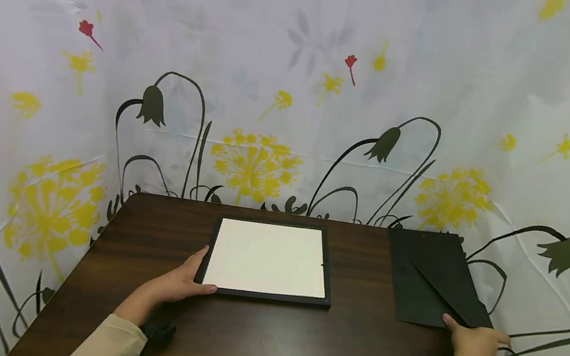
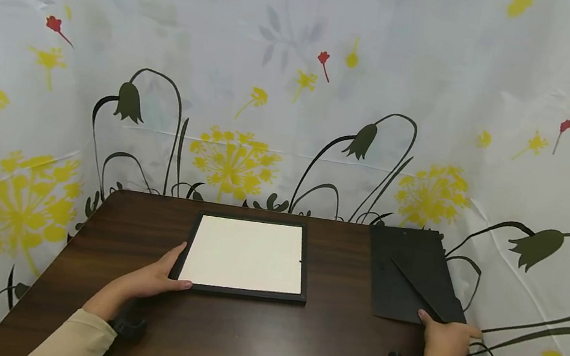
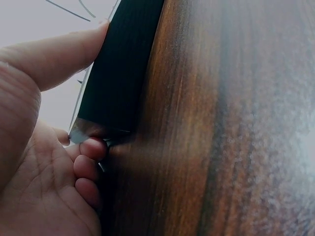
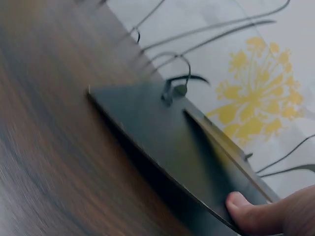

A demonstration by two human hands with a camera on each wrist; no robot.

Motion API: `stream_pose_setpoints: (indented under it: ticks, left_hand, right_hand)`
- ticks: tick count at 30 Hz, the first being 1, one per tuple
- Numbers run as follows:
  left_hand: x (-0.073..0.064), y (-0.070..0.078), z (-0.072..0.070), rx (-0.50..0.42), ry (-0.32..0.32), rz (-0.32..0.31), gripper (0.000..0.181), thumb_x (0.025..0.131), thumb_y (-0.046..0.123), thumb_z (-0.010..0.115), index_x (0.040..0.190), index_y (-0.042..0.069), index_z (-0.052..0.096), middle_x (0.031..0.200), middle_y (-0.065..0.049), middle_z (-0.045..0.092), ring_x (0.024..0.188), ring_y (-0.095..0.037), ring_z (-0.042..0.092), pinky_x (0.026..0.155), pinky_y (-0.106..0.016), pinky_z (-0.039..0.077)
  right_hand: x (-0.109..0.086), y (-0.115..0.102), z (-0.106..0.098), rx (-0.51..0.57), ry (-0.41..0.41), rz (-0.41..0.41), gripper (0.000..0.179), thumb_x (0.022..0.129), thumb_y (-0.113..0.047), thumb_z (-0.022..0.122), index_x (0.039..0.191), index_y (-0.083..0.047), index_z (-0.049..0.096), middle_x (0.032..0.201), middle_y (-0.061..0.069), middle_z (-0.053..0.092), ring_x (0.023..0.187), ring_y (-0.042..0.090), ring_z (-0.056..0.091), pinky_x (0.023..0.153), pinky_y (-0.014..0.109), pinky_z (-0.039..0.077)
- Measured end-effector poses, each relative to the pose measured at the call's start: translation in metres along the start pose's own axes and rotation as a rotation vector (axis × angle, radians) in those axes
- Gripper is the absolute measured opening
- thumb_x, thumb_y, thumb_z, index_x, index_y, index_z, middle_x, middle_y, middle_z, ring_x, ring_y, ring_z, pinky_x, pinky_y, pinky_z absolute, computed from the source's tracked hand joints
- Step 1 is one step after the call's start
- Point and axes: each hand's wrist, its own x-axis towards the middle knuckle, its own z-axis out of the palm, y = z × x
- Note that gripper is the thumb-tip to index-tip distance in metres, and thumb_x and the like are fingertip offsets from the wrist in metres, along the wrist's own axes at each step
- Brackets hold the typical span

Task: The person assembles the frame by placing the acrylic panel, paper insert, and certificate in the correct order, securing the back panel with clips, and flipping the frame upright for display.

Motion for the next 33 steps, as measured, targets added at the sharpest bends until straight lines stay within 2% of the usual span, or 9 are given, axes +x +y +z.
stream_pose_setpoints:
  ticks: [1, 3, 6, 9, 12, 15, 18, 26, 33]
  left_hand:
    - [0.001, 0.000, 0.000, -0.001, -0.002, -0.001, 0.127, 0.096, 0.048, 0.082, 0.173, -0.001, -0.006, 0.179, -0.034, 0.001, 0.165, -0.058, 0.005, 0.129, -0.076, 0.014]
    - [0.002, 0.001, 0.000, 0.007, -0.003, 0.003, 0.127, 0.096, 0.046, 0.083, 0.172, -0.003, -0.005, 0.178, -0.035, 0.002, 0.165, -0.059, 0.006, 0.128, -0.077, 0.015]
    - [0.000, 0.003, -0.001, 0.003, -0.005, 0.002, 0.127, 0.096, 0.046, 0.083, 0.172, -0.003, -0.005, 0.178, -0.035, 0.001, 0.165, -0.058, 0.006, 0.129, -0.076, 0.015]
    - [-0.001, 0.004, -0.001, -0.001, -0.006, 0.005, 0.127, 0.096, 0.046, 0.083, 0.172, -0.003, -0.006, 0.179, -0.034, 0.000, 0.165, -0.058, 0.005, 0.129, -0.076, 0.014]
    - [0.000, 0.005, -0.002, -0.007, -0.004, 0.005, 0.126, 0.096, 0.045, 0.083, 0.172, -0.003, -0.006, 0.179, -0.034, -0.001, 0.166, -0.057, 0.004, 0.130, -0.075, 0.013]
    - [0.001, 0.004, -0.001, 0.000, -0.005, 0.011, 0.126, 0.097, 0.045, 0.083, 0.172, -0.004, -0.006, 0.179, -0.034, -0.001, 0.165, -0.057, 0.004, 0.130, -0.075, 0.013]
    - [0.001, 0.003, -0.001, -0.008, -0.006, 0.011, 0.127, 0.097, 0.046, 0.083, 0.172, -0.004, -0.007, 0.178, -0.034, -0.001, 0.165, -0.057, 0.004, 0.130, -0.076, 0.012]
    - [0.000, 0.001, -0.001, -0.019, 0.012, 0.029, 0.127, 0.096, 0.045, 0.083, 0.170, -0.007, -0.007, 0.177, -0.037, -0.002, 0.164, -0.060, 0.003, 0.128, -0.078, 0.012]
    - [0.001, 0.004, 0.000, -0.029, -0.008, 0.014, 0.126, 0.097, 0.043, 0.083, 0.171, -0.004, -0.007, 0.178, -0.035, -0.003, 0.165, -0.058, 0.002, 0.130, -0.076, 0.010]
  right_hand:
    - [-0.002, -0.001, 0.000, 0.093, 0.006, -0.003, 0.137, 0.093, -0.027, 0.087, 0.162, 0.012, -0.024, 0.157, 0.059, 0.024, 0.101, 0.054, 0.075, 0.098, 0.059, 0.060]
    - [-0.007, -0.002, 0.000, 0.268, 0.027, -0.021, 0.126, 0.092, -0.015, 0.087, 0.165, 0.002, -0.014, 0.153, 0.053, 0.034, 0.066, 0.036, 0.078, 0.074, 0.043, 0.067]
    - [-0.013, -0.006, 0.004, 0.442, 0.072, -0.055, 0.093, 0.090, -0.003, 0.086, 0.152, -0.008, 0.017, 0.126, 0.035, 0.059, 0.049, 0.017, 0.072, 0.055, 0.028, 0.062]
    - [-0.022, -0.009, 0.008, 0.508, 0.113, -0.097, 0.060, 0.090, -0.001, 0.086, 0.125, -0.014, 0.039, 0.088, 0.005, 0.065, 0.050, 0.012, 0.071, 0.054, 0.026, 0.061]
    - [-0.029, -0.013, 0.013, 0.567, 0.113, -0.125, 0.048, 0.091, 0.001, 0.085, 0.112, -0.020, 0.046, 0.096, 0.002, 0.065, 0.058, 0.007, 0.073, 0.056, 0.028, 0.063]
    - [-0.032, -0.016, 0.017, 0.636, 0.105, -0.136, 0.052, 0.092, 0.004, 0.082, 0.118, -0.024, 0.046, 0.126, 0.014, 0.055, 0.066, 0.005, 0.072, 0.056, 0.031, 0.064]
    - [-0.034, -0.019, 0.021, 0.686, 0.103, -0.133, 0.056, 0.093, 0.006, 0.079, 0.125, -0.025, 0.044, 0.138, 0.014, 0.047, 0.071, 0.006, 0.071, 0.055, 0.032, 0.064]
    - [-0.037, -0.021, 0.030, 0.766, 0.120, -0.198, 0.053, 0.093, 0.007, 0.079, 0.120, -0.026, 0.047, 0.114, 0.014, 0.050, 0.064, 0.011, 0.068, 0.051, 0.028, 0.061]
    - [-0.042, -0.017, 0.031, 0.859, 0.149, -0.276, 0.061, 0.093, 0.012, 0.076, 0.141, -0.018, 0.054, 0.113, 0.007, 0.061, 0.063, 0.008, 0.069, 0.045, 0.026, 0.056]
